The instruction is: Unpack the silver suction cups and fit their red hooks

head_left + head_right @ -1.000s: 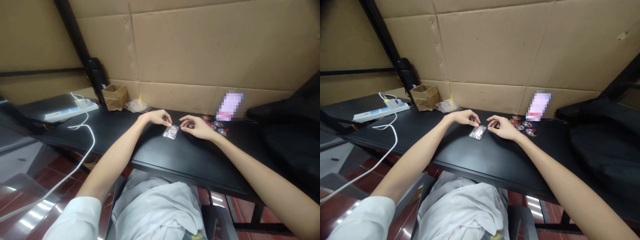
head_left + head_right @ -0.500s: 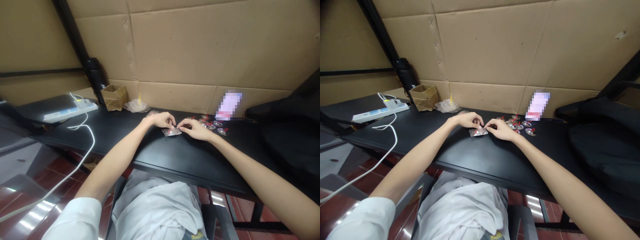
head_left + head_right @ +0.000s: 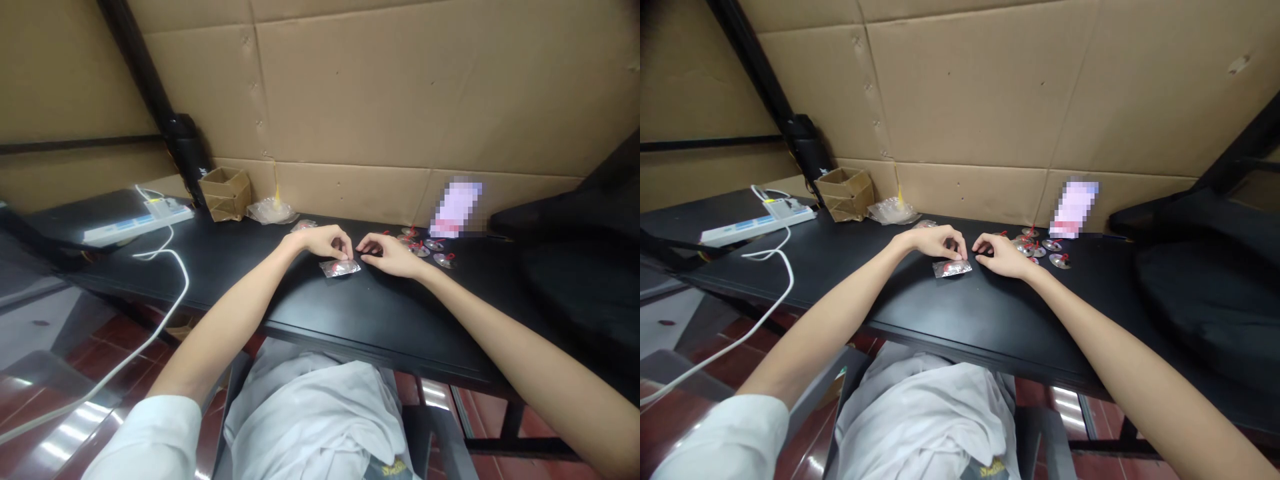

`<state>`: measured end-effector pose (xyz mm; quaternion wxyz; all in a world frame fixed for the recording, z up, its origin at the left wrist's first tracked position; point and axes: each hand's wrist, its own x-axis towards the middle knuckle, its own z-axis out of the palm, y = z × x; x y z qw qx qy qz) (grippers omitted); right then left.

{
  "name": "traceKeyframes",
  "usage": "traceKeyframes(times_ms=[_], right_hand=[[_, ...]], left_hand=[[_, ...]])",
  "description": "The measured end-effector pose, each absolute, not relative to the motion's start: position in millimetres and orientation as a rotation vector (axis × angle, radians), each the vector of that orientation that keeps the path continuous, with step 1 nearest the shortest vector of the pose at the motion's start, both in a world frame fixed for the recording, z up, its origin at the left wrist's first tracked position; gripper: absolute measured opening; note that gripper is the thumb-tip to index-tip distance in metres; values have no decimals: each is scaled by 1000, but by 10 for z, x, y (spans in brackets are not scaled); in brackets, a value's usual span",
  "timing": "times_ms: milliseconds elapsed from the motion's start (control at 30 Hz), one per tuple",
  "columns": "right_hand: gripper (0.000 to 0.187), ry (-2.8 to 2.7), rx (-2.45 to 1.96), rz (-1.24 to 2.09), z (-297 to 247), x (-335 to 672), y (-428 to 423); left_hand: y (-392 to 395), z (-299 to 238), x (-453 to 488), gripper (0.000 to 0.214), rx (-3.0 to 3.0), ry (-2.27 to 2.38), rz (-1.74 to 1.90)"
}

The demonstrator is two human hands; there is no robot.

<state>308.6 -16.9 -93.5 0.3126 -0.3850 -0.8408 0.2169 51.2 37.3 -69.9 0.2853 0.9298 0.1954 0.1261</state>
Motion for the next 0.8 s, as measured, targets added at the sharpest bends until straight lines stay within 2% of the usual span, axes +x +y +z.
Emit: traceKeyframes(times_ms=[133,267,500,633,700,800], right_hand=[[16,-2225,-1000,553,-953,3088,-151],[17,-2237,-932,518,-955,3077,-175],[33,-2137,-775,284,-936,3046,-233],[54,-2120,-715,162,-919,3033,-243],[52,-2120,-708,92,-906,3025,-256],[31,-2117,-709,7,-894,3005,-286]], left_hand=[[370,-713,515,18,2518,505,358],[298,-651,571,13,2562,558,648],[268,-586,624,11,2431,585,1044],[304,-617,628,11,2315,556,1132],[320,-633,633,10,2269,534,1157],[349,-655,639,9,2231,540,1211]])
